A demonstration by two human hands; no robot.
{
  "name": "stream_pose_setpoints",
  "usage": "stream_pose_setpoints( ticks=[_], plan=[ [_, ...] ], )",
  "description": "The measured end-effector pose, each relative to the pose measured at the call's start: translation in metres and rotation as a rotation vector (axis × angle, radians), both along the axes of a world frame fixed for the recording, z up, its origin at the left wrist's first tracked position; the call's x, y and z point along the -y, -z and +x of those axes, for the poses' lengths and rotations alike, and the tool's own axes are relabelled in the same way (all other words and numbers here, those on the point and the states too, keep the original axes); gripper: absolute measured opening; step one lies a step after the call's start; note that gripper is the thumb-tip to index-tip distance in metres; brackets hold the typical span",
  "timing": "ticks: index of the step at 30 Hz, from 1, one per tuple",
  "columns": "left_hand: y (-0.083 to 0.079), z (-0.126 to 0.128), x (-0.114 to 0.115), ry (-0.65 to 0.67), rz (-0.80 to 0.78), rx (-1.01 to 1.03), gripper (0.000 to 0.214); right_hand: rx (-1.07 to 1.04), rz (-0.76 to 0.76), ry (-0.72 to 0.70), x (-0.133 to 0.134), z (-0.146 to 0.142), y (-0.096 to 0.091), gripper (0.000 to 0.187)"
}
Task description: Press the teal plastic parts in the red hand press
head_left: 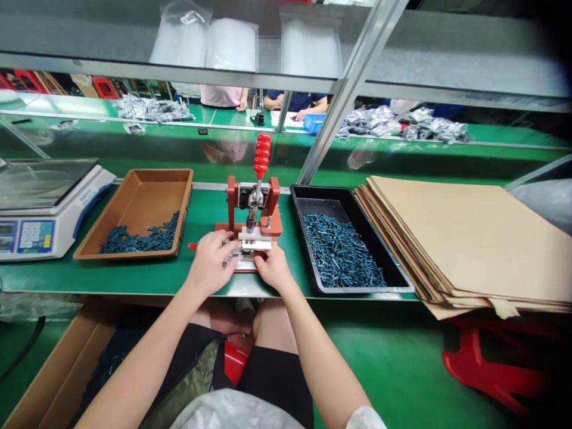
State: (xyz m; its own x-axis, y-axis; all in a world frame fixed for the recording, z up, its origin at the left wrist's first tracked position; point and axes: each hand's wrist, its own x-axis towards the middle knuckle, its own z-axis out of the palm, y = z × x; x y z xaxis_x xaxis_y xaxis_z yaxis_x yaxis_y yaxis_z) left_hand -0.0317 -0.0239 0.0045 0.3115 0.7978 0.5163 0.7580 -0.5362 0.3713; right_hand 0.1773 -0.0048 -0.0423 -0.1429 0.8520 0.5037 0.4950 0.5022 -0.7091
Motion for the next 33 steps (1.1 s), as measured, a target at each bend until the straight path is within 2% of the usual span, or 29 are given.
stream_pose_setpoints(
  ticks=[2,3,5,7,9,12,14,17,20,22,24,26,29,31,33],
  plan=[
    [0.003,-0.02,-0.003,-0.173,0.132,0.214,0.03,0.016,-0.024,0.0,0.001,-0.001,-0.003,0.025],
    [0.004,-0.028,-0.009,-0.25,0.135,0.353,0.031,0.019,-0.033,0.001,0.001,-0.002,-0.004,0.024],
    [0.007,-0.035,-0.023,-0.308,0.011,0.63,0.039,0.009,-0.046,0.007,0.001,-0.002,-0.006,0.023],
    [0.009,-0.026,-0.034,-0.238,-0.159,0.778,0.048,-0.009,-0.058,0.002,0.001,-0.001,-0.006,0.023],
    [0.008,-0.006,-0.038,-0.152,-0.243,0.671,0.057,-0.033,-0.081,-0.016,0.0,0.001,-0.005,0.022],
    [0.005,0.022,-0.033,-0.101,-0.217,0.31,0.07,-0.1,-0.176,-0.028,-0.004,0.007,-0.001,0.022],
    [0.005,0.027,-0.03,-0.073,-0.201,0.188,0.074,-0.145,-0.269,-0.018,-0.007,0.011,0.001,0.023],
    [0.007,0.019,-0.032,-0.02,-0.265,0.231,0.07,-0.173,-0.386,-0.04,-0.014,0.015,0.001,0.026],
    [0.0,0.012,-0.037,-0.044,-0.287,0.446,0.064,-0.213,-0.463,-0.109,-0.018,0.016,-0.002,0.026],
    [-0.019,0.016,-0.041,-0.09,-0.174,0.564,0.061,-0.267,-0.498,-0.153,-0.019,0.016,-0.003,0.026],
    [-0.049,0.028,-0.045,-0.086,-0.004,0.617,0.059,-0.304,-0.513,-0.176,-0.019,0.015,-0.003,0.029],
    [-0.087,0.045,-0.051,-0.021,0.13,0.655,0.06,-0.298,-0.512,-0.165,-0.019,0.014,-0.002,0.029],
    [-0.139,0.073,-0.057,0.139,0.19,0.724,0.064,-0.256,-0.507,-0.126,-0.019,0.013,-0.002,0.026],
    [-0.16,0.086,-0.052,0.235,0.2,0.744,0.063,-0.253,-0.506,-0.123,-0.019,0.013,-0.003,0.024],
    [-0.167,0.095,-0.038,0.279,0.199,0.718,0.049,-0.234,-0.493,-0.125,-0.018,0.013,-0.006,0.023]
  ],
)
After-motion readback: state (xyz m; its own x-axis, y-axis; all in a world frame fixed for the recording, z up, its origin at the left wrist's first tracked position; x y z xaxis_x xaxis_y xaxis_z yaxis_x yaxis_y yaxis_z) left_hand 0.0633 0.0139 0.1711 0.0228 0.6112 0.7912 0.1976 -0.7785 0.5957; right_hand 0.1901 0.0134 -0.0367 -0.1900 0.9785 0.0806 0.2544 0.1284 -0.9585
